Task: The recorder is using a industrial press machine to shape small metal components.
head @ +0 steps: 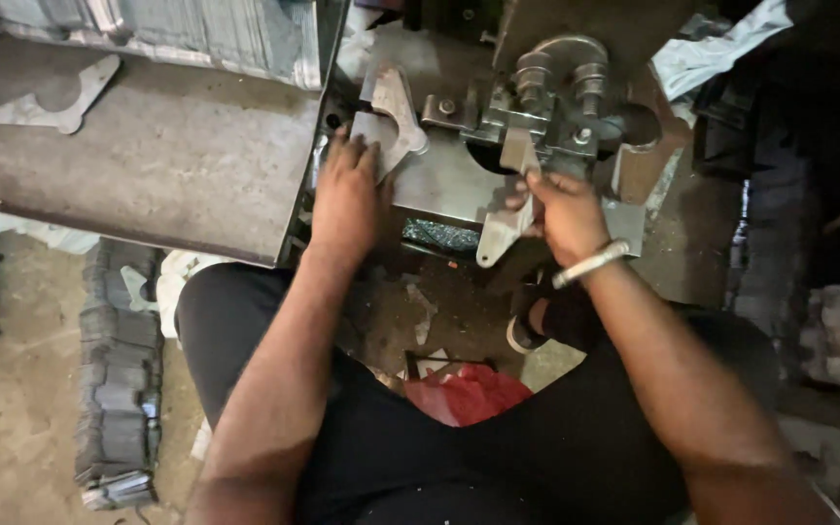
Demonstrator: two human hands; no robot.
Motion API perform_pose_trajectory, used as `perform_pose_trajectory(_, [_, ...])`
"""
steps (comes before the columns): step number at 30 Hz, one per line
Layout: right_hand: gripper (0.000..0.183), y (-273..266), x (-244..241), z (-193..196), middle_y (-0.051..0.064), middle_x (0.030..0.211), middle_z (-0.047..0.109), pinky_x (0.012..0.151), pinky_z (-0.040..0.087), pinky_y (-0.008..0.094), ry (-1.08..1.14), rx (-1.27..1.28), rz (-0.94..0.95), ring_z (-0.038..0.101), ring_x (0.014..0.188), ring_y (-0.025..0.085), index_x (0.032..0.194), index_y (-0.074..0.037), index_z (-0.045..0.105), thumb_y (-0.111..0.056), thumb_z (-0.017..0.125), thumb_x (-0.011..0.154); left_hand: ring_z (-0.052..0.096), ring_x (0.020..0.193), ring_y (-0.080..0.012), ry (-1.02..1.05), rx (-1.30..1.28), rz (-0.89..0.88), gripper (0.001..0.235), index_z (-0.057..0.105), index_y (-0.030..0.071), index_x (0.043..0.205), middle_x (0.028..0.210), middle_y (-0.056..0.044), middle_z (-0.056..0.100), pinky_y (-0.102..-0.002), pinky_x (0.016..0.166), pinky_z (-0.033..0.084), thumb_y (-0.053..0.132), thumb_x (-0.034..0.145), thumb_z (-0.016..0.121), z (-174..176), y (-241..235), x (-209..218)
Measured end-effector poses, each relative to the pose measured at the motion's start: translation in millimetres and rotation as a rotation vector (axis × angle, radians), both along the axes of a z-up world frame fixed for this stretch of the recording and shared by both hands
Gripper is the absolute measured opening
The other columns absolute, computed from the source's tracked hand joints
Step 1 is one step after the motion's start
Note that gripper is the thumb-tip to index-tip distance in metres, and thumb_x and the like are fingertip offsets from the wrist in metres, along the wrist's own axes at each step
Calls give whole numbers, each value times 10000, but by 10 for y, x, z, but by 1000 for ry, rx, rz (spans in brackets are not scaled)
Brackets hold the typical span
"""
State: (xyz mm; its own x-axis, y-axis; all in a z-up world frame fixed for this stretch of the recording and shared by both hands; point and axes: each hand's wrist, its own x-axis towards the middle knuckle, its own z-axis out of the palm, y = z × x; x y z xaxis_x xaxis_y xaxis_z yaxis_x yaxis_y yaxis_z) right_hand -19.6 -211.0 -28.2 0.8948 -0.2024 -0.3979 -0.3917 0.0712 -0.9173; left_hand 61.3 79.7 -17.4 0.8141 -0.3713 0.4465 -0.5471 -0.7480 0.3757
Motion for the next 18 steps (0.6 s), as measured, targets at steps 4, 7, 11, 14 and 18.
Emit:
perform_pose_trajectory(4, [224, -20, 234, -183, 74, 850, 757, 515, 510, 284, 17, 152, -93, 713, 719, 143, 1008, -63, 684, -279, 631, 1033, 528, 1331, -425, 101, -26, -44, 407, 659, -51, 1253, 1321, -240, 623, -476, 1133, 416, 157, 908, 718, -130, 4, 71])
perform_pose_trajectory(7, [257, -38, 213, -262, 75, 857, 767, 499, 489, 289, 8, 110, -87, 675, 665, 150, 991, -67, 680, -307, 608, 1048, 543, 1316, -417, 84, -37, -68, 384, 653, -50, 1265, 1297, -226, 639, -478, 1119, 430, 118, 922, 690, -96, 2, 50])
perform_pose_trajectory(11, [214, -20, 200, -147, 62, 863, 764, 494, 470, 268, 56, 168, -104, 696, 695, 137, 993, -98, 670, -299, 608, 1033, 573, 1246, -410, 54, -64, -96, 366, 647, -53, 1291, 1253, -226, 649, -476, 1072, 459, 86, 953, 660, 48, -2, -15])
perform_pose_trajectory(14, [245, -36, 173, -94, 68, 889, 763, 514, 464, 261, 0, 171, -62, 661, 706, 125, 1015, -83, 674, -308, 594, 1066, 597, 1139, -404, 66, -122, -109, 338, 655, -45, 1301, 1165, -224, 648, -476, 1000, 492, 92, 992, 649, 301, -59, -94])
perform_pose_trajectory(18, [225, 48, 165, 18, 49, 923, 772, 565, 493, 246, 34, 203, -28, 708, 756, 112, 1038, -112, 652, -315, 557, 1048, 629, 1047, -372, 148, -174, -207, 312, 680, 6, 1281, 1083, -193, 653, -457, 942, 526, 113, 988, 664, 678, -80, -339])
